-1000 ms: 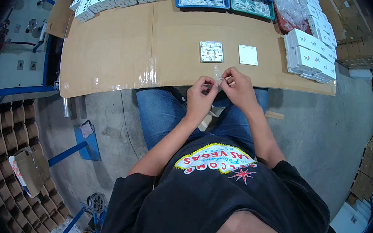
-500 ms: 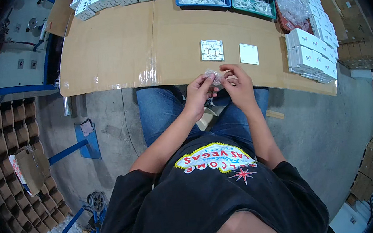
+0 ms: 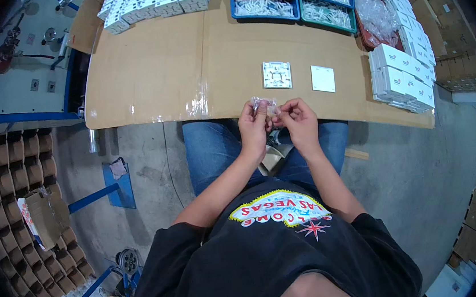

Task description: Assemble component kits by placing plastic parts and fasteners into small bags and then into white boxes.

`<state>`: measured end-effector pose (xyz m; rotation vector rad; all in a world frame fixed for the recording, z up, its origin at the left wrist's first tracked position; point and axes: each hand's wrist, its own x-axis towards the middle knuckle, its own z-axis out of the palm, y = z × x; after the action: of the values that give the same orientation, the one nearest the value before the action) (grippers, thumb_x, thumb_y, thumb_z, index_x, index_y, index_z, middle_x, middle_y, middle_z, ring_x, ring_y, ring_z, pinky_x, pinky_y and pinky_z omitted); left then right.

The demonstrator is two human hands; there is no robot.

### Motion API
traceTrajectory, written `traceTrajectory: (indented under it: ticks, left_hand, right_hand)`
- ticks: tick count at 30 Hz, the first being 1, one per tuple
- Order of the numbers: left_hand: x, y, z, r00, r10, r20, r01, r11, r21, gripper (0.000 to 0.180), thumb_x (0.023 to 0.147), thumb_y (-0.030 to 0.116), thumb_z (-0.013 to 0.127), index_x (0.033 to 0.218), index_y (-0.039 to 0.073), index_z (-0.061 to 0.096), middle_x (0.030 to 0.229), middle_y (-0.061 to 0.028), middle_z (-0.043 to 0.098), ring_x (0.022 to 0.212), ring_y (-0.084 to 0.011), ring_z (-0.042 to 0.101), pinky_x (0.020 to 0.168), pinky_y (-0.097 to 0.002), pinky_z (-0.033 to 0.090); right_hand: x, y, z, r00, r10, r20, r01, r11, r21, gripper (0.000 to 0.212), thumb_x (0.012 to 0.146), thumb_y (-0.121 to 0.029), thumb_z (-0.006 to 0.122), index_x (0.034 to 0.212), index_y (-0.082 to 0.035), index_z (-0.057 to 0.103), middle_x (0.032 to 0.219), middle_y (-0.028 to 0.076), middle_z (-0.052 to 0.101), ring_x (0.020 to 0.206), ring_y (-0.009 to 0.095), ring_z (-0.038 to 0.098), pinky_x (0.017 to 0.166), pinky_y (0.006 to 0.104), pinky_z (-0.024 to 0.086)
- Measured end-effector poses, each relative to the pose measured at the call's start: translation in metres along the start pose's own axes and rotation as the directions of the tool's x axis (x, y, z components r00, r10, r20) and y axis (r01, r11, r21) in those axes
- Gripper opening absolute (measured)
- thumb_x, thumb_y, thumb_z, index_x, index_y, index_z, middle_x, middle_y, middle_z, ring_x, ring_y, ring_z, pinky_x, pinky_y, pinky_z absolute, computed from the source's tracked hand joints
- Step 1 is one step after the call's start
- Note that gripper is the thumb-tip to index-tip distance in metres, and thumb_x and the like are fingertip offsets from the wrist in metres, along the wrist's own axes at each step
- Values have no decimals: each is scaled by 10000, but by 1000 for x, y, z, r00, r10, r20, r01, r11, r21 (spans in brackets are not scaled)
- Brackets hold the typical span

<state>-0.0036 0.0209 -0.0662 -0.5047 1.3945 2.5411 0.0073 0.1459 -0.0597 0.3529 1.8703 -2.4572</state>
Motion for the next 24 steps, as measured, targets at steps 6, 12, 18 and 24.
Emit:
traceTrajectory:
  ticks: [6, 12, 18, 24]
  left_hand:
    - [-1, 8, -1, 992, 128, -20, -127, 991, 36, 216, 1055, 296, 596, 1040, 81, 619, 750, 40, 583, 611, -19, 509, 513, -183, 389]
    - [1, 14, -2, 980, 192, 58, -199, 968, 150, 234, 1070, 293, 568, 1083, 70, 639, 766, 29, 603, 620, -31, 528, 537, -195, 401]
    - [0, 15, -4, 994, 65, 90, -64, 998, -7, 326, 1095, 318, 472, 1174, 41, 625, 899, -45, 680, 639, -73, 553, 556, -212, 396]
    - [-8, 31, 9, 989, 90, 116, -91, 996, 8, 291, 1097, 279, 457, 1235, 54, 579, 1003, -80, 696, 597, -86, 598, 523, -208, 438]
  right_hand:
    - [0, 3, 10, 998, 66, 16, -67, 996, 60, 105, 985, 26, 595, 1057, 30, 672, 1000, 91, 694, 850, 160, 697, 757, 302, 615]
    - [11, -13, 7, 972, 225, 64, -233, 959, 163, 176, 980, -36, 628, 1126, 21, 708, 998, 93, 711, 852, 168, 703, 731, 306, 612]
    - [14, -26, 4, 961, 266, 76, -276, 945, 178, 195, 959, -36, 648, 1138, 19, 705, 1008, 94, 709, 849, 172, 687, 681, 329, 625]
    - [16, -18, -6, 975, 214, 53, -220, 959, 178, 206, 934, -37, 686, 1128, 30, 708, 987, 92, 704, 848, 175, 689, 649, 313, 613]
